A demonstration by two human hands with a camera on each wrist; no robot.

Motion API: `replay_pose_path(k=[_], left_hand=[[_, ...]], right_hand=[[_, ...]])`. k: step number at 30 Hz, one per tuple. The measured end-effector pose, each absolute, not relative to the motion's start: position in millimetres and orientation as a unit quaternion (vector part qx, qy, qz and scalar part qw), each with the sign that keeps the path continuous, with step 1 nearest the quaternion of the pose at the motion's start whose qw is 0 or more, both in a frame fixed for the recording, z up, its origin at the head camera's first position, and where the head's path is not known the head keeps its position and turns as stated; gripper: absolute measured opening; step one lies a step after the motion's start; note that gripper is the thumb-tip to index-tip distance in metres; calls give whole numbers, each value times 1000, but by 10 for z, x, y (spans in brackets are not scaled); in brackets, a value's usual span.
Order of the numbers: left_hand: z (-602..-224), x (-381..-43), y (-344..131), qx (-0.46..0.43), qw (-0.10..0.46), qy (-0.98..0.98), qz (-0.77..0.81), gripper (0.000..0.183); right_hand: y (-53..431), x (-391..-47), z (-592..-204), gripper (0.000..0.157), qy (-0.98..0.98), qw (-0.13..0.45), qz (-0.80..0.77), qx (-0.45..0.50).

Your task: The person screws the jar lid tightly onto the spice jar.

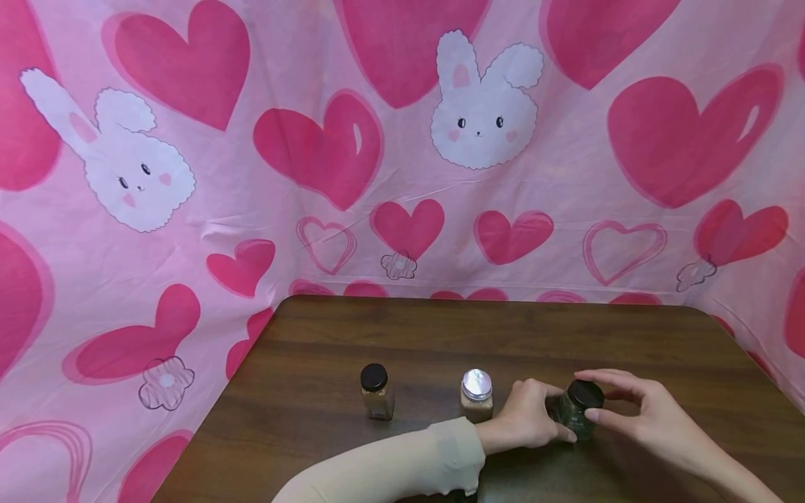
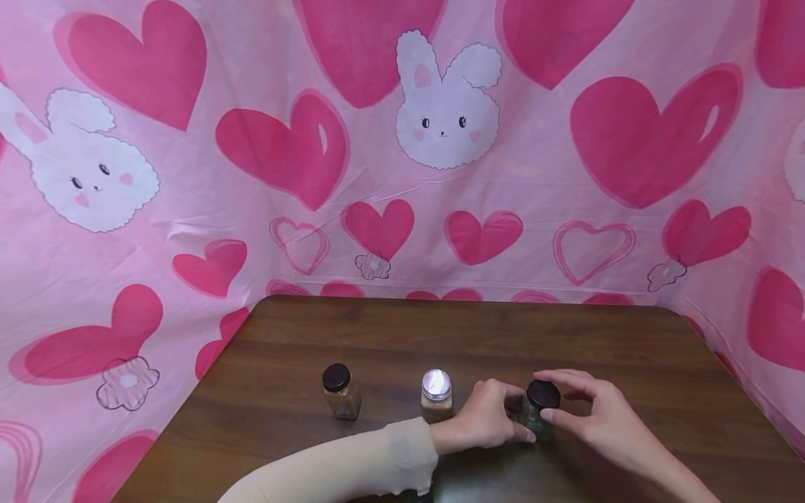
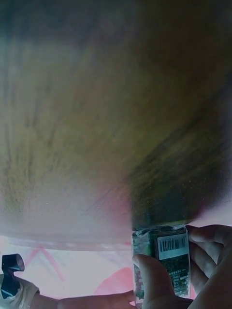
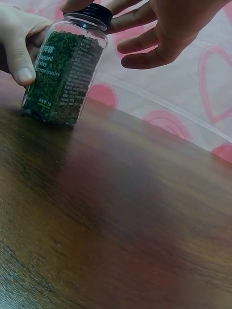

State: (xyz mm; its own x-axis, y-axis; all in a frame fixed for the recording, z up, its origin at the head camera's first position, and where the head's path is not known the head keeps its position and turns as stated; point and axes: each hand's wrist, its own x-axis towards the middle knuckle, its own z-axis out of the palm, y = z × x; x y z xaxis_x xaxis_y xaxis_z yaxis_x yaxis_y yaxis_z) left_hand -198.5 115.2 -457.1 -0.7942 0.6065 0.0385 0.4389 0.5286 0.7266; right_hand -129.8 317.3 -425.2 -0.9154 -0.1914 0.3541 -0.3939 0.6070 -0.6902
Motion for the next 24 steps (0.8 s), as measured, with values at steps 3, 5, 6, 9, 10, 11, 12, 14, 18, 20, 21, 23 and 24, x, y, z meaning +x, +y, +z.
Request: replay_pose_path(k=[3,5,6,9,10,11,12,14,18,20,21,23,24], left_hand=[[-4568,-1987,1150,303,110,867,381,53],[-4567,-1988,1149,303,110,867,381,53],[-4567,-1989,1148,304,109,867,380,53],[-4571,-1990,1148,305,106,867,379,53],[-4572,-1990,1148,305,105,868,378,53],[-4574,-1990,1149,306,104,868,378,53],[-4576,-1990,1149,306,103,868,377,52],[-4577,-1990,1149,307,103,868,377,52],[-4576,-1993,1150,309,98,868,375,52],[-4574,-1996,1150,310,97,868,376,52],[-4574,-1997,1150,310,96,868,376,52],[-4574,-2000,1149,310,96,868,376,52],[-4575,-2001,1149,310,95,868,376,52]], right_hand=[[3177,-1303,-4265,49,-888,131,408,165],[3176,-1309,-4278,49,-887,137,409,164],[3176,-1313,-4285,50,-886,140,409,165],[3173,-1323,-4304,51,-885,148,408,171],[3169,-1325,-4308,51,-885,150,407,169],[3169,-1326,-4309,51,-886,153,404,170],[3164,-1328,-4308,51,-887,155,401,170],[3153,-1328,-4301,51,-888,160,395,171],[3127,-1336,-4286,52,-887,173,389,178],[3115,-1341,-4283,52,-887,177,388,180],[3112,-1343,-4283,52,-887,179,386,180],[3103,-1347,-4283,52,-888,182,384,177],[3103,-1350,-4285,52,-889,183,381,177]])
